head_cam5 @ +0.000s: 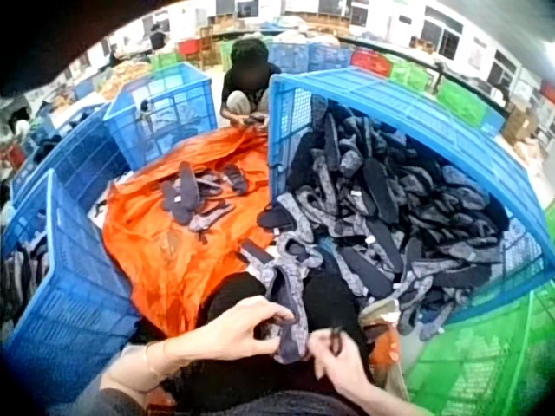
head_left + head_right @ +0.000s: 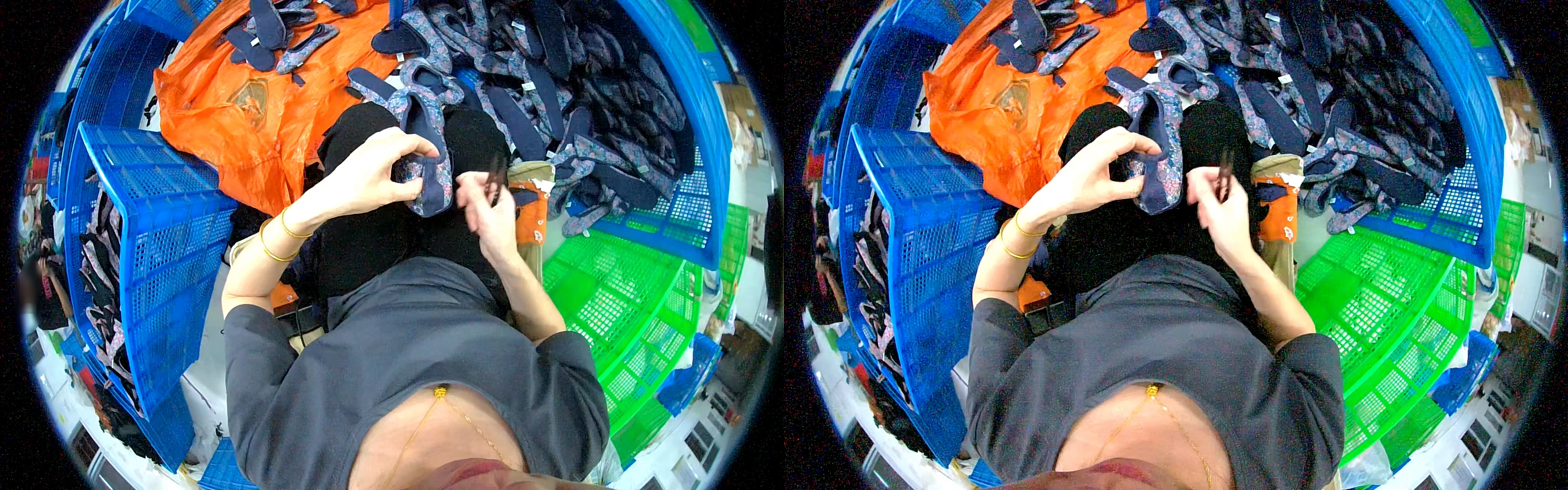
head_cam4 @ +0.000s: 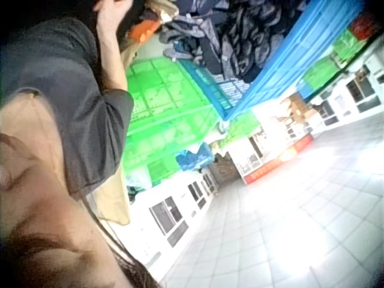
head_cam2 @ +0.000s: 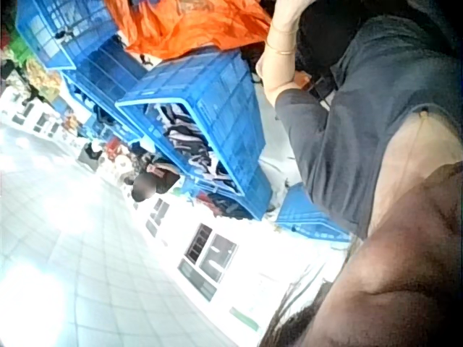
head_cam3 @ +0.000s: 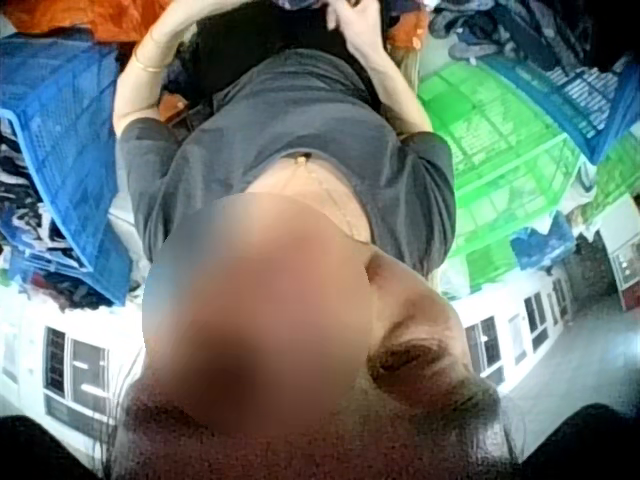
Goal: The person sits on a low stool in a warehouse, handling floral-patterned slippers. They pick up slippers from a blue crate, inspect them, and place them into a large orange sack. The person also moves a blue crate to access more slippers and continues the sorting process.
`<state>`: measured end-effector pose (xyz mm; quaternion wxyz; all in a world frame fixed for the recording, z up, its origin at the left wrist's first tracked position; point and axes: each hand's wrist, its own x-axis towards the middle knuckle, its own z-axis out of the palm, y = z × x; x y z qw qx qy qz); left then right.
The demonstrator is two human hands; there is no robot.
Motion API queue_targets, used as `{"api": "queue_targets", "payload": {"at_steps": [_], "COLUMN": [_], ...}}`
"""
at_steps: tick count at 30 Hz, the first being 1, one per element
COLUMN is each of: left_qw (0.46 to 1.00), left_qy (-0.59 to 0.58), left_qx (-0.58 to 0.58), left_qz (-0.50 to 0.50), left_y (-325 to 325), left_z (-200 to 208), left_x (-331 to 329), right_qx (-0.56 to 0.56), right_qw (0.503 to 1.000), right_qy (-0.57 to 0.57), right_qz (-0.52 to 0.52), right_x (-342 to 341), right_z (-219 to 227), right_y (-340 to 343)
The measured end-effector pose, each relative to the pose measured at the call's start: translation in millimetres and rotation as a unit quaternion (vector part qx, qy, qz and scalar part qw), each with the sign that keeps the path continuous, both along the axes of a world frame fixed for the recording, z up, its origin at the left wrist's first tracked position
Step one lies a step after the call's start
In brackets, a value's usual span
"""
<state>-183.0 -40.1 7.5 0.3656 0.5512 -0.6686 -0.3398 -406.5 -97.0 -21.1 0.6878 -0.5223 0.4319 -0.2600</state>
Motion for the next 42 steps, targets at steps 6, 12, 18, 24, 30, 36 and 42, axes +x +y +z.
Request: {"api": "queue_targets", "payload": {"at_steps": [6, 12, 18, 24, 30, 36, 42], "left_qw": [0.999, 0.996, 0.981, 0.953, 0.910, 0.894, 0.883], "left_qy": [-0.014, -0.022, -0.153, -0.183, -0.214, -0.186, -0.200], "left_qx": [-0.032, -0.051, -0.098, -0.223, -0.317, -0.352, -0.363], "left_qz": [0.023, 0.065, 0.069, 0.089, 0.157, 0.205, 0.222], "left_y": [5, 11, 11, 14, 30, 41, 42], "left_z": [0, 1, 4, -3, 1, -9, -16], "left_x": [-8, -14, -19, -20, -21, -40, -51], "right_qx": [-0.009, -0.015, -0.016, -0.237, -0.427, -0.515, -0.603], "right_qw": [0.997, 0.994, 0.993, 0.953, 0.869, 0.827, 0.771], "right_qy": [0.022, -0.066, -0.064, -0.011, 0.185, 0.092, 0.030], "right_qz": [0.070, 0.086, 0.100, 0.187, 0.168, 0.206, 0.201], "right_x": [27, 28, 17, 1, -13, -1, 14], "right_z": [30, 28, 35, 38, 44, 22, 7], "right_y": [-23, -33, -24, -5, -53, -37, -45]}}
